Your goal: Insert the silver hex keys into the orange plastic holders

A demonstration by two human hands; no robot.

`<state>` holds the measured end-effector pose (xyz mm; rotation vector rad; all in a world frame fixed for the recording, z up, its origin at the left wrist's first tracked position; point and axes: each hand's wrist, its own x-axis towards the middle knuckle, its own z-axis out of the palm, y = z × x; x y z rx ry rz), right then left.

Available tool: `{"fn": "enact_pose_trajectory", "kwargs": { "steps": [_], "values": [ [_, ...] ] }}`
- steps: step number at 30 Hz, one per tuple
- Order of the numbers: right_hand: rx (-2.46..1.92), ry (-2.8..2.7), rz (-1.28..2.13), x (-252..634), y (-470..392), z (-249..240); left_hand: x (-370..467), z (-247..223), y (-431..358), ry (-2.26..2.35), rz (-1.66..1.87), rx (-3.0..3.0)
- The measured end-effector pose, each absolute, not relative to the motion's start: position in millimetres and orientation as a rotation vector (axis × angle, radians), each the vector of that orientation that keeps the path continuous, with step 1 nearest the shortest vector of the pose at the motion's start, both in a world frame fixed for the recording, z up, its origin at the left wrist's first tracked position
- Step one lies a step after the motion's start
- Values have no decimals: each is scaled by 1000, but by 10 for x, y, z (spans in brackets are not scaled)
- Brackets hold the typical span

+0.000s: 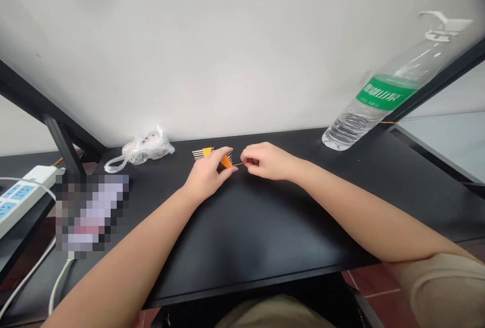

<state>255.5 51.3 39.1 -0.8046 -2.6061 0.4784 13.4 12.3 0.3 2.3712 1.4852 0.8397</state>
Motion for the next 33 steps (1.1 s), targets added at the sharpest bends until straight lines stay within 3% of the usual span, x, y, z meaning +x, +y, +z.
{"fn": "enact_pose_trajectory", "kwargs": {
  "steps": [33],
  "values": [
    [-874, -2716, 187, 2561, 452, 397, 135, -7, 123, 1480, 773, 2442]
  ]
}}
